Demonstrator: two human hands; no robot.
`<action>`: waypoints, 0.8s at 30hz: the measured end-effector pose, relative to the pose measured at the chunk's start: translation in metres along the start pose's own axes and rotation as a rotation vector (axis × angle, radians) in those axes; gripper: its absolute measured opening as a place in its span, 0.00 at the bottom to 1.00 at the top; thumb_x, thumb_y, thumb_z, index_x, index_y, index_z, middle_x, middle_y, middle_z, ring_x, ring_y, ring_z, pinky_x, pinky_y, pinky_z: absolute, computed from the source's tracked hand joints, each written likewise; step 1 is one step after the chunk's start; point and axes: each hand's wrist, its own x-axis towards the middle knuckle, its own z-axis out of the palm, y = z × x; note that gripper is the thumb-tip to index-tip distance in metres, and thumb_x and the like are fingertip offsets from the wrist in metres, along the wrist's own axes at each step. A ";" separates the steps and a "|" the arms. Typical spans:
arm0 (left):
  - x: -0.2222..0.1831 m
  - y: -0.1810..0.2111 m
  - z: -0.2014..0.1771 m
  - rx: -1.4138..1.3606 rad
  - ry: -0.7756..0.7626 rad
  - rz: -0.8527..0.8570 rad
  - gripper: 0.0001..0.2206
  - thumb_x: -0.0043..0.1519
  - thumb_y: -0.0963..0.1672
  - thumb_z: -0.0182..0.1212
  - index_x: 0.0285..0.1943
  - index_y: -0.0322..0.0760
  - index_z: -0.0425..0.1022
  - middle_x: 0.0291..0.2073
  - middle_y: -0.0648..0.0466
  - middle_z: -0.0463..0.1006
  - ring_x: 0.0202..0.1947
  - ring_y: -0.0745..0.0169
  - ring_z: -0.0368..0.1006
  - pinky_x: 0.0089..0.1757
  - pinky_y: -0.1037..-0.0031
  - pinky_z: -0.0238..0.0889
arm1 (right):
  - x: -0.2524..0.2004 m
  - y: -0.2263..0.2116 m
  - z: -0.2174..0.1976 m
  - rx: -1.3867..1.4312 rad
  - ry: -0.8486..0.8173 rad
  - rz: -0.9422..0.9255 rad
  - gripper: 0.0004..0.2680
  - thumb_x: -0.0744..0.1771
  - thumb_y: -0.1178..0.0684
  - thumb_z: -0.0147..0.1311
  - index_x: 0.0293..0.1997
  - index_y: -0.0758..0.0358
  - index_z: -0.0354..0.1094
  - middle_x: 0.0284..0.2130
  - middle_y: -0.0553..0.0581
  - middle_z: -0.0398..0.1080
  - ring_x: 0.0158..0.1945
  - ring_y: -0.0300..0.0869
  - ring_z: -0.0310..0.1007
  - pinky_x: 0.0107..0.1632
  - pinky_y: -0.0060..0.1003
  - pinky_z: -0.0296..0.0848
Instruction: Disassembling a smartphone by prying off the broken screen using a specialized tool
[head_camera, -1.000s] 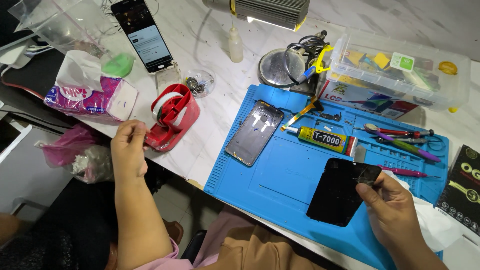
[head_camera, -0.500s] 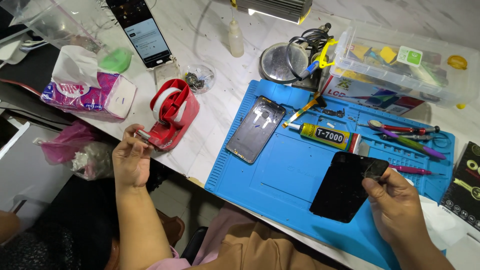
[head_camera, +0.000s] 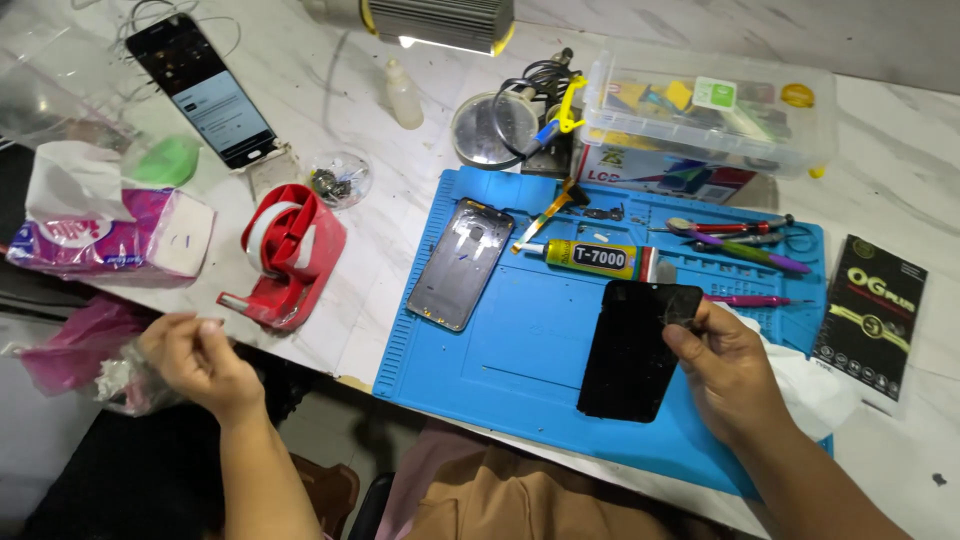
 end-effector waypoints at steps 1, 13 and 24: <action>-0.002 0.003 0.003 0.080 0.121 0.206 0.09 0.70 0.34 0.52 0.34 0.21 0.64 0.50 0.36 0.63 0.28 0.58 0.55 0.31 0.72 0.54 | 0.000 -0.002 0.002 0.007 0.001 0.029 0.04 0.68 0.62 0.56 0.46 0.63 0.72 0.39 0.51 0.69 0.47 0.39 0.69 0.54 0.32 0.69; -0.043 0.219 0.151 -0.556 -0.660 0.317 0.01 0.58 0.39 0.70 0.35 0.35 0.83 0.24 0.54 0.78 0.22 0.56 0.69 0.30 0.71 0.69 | -0.004 -0.014 0.028 -0.021 -0.074 -0.194 0.04 0.68 0.65 0.56 0.34 0.66 0.71 0.27 0.51 0.64 0.32 0.33 0.62 0.38 0.28 0.67; -0.033 0.251 0.168 -0.456 -0.879 0.396 0.21 0.61 0.40 0.68 0.63 0.30 0.70 0.26 0.53 0.78 0.24 0.59 0.72 0.32 0.71 0.68 | -0.008 -0.043 0.047 -0.026 -0.114 -0.196 0.05 0.67 0.66 0.56 0.31 0.67 0.70 0.26 0.52 0.65 0.32 0.36 0.64 0.40 0.33 0.69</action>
